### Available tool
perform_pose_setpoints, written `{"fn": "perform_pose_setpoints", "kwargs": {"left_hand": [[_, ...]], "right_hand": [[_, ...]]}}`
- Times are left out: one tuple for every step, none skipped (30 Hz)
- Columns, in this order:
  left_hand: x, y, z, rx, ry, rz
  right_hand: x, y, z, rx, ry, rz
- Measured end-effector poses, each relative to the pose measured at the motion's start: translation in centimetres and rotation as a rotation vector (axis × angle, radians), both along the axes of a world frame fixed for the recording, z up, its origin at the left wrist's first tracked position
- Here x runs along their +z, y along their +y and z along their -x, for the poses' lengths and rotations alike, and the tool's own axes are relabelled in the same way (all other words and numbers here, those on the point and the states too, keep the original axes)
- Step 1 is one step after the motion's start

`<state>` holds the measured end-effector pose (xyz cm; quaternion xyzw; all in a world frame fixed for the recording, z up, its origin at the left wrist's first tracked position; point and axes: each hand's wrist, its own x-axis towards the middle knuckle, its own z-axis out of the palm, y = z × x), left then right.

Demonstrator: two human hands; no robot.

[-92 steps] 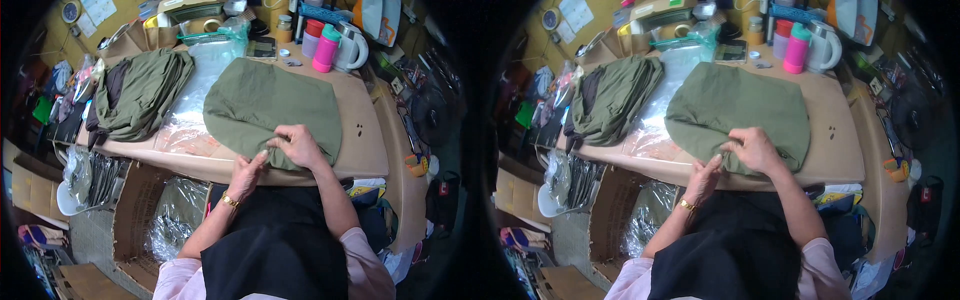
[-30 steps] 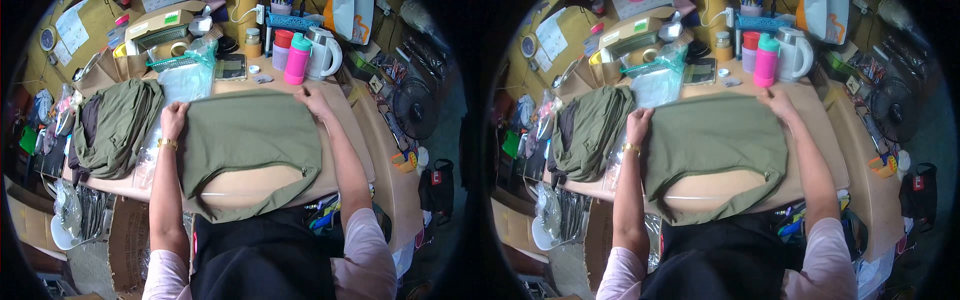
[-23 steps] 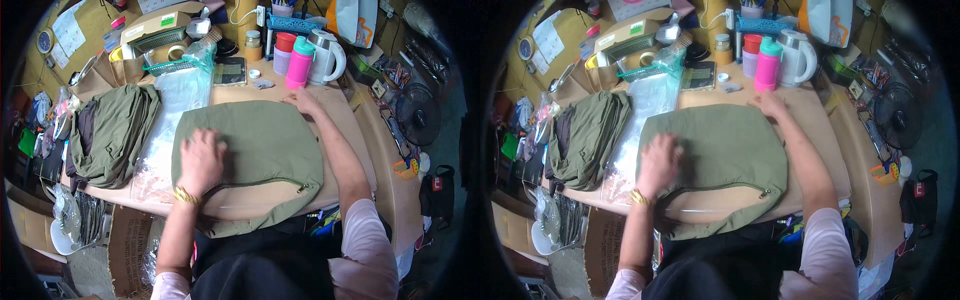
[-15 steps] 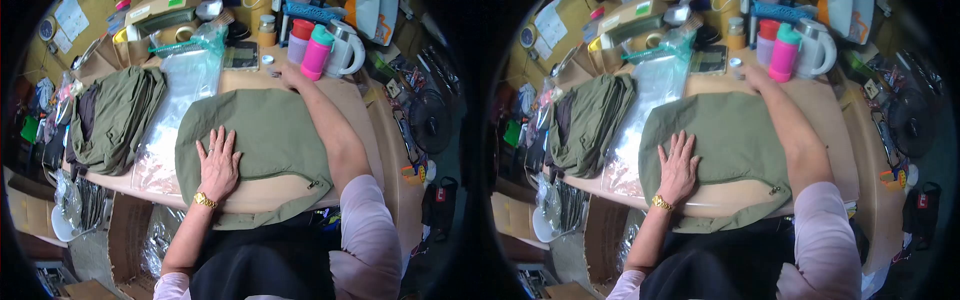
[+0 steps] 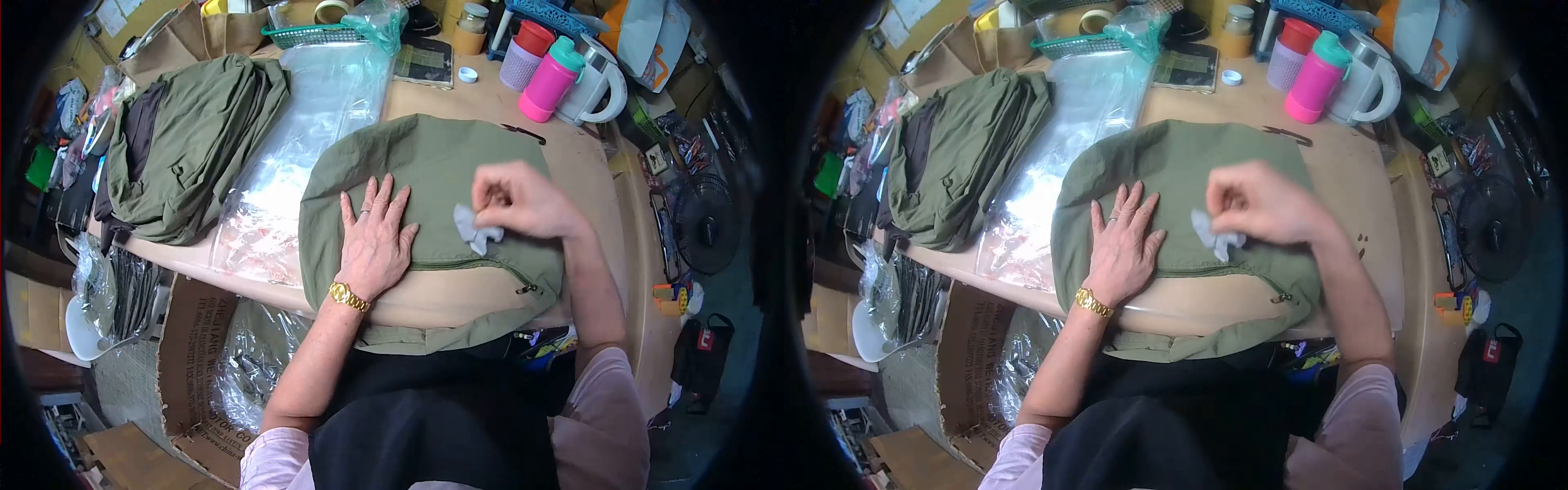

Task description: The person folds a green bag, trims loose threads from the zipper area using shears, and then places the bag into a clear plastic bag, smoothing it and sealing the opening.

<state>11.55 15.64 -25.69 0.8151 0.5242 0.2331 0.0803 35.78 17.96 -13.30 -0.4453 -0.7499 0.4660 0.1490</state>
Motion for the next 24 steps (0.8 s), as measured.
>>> {"fn": "perform_pose_setpoints", "kwargs": {"left_hand": [[0.1, -0.1, 0.0, 0.0, -0.001, 0.006], [0.1, -0.1, 0.0, 0.001, -0.003, 0.013], [-0.1, -0.1, 0.0, 0.003, -0.008, 0.013], [-0.3, 0.0, 0.1, -0.003, -0.025, 0.014], [-0.5, 0.2, 0.3, -0.009, -0.042, 0.013], [-0.8, 0.3, 0.4, -0.008, -0.044, 0.012], [-1.1, 0.4, 0.5, -0.017, -0.063, 0.02], [-1.2, 0.6, 0.7, -0.025, -0.082, 0.024], [-1.3, 0.7, 0.9, -0.022, -0.082, 0.022], [-1.3, 0.7, 0.9, -0.026, -0.099, 0.026], [-1.4, 0.6, 0.9, -0.032, -0.115, 0.033], [-1.5, 0.4, 0.9, -0.031, -0.116, 0.037], [-1.5, 0.4, 0.8, -0.027, -0.106, 0.026], [-1.4, 0.5, 0.8, -0.022, -0.095, 0.014], [-1.3, 0.5, 0.7, -0.024, -0.096, 0.009], [-1.2, 0.5, 0.6, -0.018, -0.079, 0.003], [-1.3, 0.4, 0.5, -0.012, -0.065, -0.002], [-1.3, 0.4, 0.5, -0.014, -0.066, -0.001], [-1.3, 0.4, 0.5, -0.014, -0.066, 0.001], [-1.2, 0.4, 0.6, -0.013, -0.066, 0.0], [-1.2, 0.4, 0.7, -0.017, -0.061, -0.002], [-1.4, 0.4, 0.7, -0.02, -0.063, -0.01], [-1.5, 0.4, 0.7, -0.019, -0.065, -0.017], [-1.4, 0.3, 0.7, -0.019, -0.062, -0.02]], "right_hand": [[-0.4, -1.0, 1.0, 0.002, -0.004, 0.001], [-1.2, -1.8, 1.9, -0.024, -0.032, -0.048], [-2.0, -2.3, 2.8, -0.048, -0.059, -0.098], [-3.5, -2.6, 3.6, -0.047, -0.062, -0.098], [-5.6, -2.7, 4.4, 0.013, -0.064, -0.394], [-7.2, -2.9, 4.9, 0.075, -0.063, -0.689], [-8.3, -3.6, 5.2, 0.075, -0.063, -0.689], [-9.3, -4.3, 5.6, 0.079, -0.047, -0.767], [-9.8, -4.7, 5.8, 0.085, -0.031, -0.846], [-10.1, -4.7, 5.5, 0.095, -0.032, -0.848], [-10.2, -4.9, 4.6, 0.107, -0.081, -0.813], [-10.3, -5.3, 3.8, 0.11, -0.13, -0.776], [-9.2, -5.2, 3.3, 0.109, -0.13, -0.779], [-7.4, -4.9, 2.8, 0.181, -0.351, -0.698], [-6.3, -4.6, 2.5, 0.249, -0.571, -0.608], [-6.4, -4.4, 3.0, 0.246, -0.573, -0.609], [-6.8, -4.1, 4.1, 0.203, -0.376, -0.712], [-7.3, -3.9, 4.9, 0.158, -0.177, -0.809], [-8.3, -4.1, 5.3, 0.155, -0.177, -0.806], [-9.5, -4.3, 5.7, 0.161, -0.187, -0.821], [-9.9, -4.5, 6.1, 0.163, -0.196, -0.839], [-9.7, -4.5, 5.7, 0.167, -0.195, -0.843], [-9.1, -4.6, 4.9, 0.202, -0.266, -0.873], [-8.5, -4.8, 4.6, 0.229, -0.337, -0.901]]}}
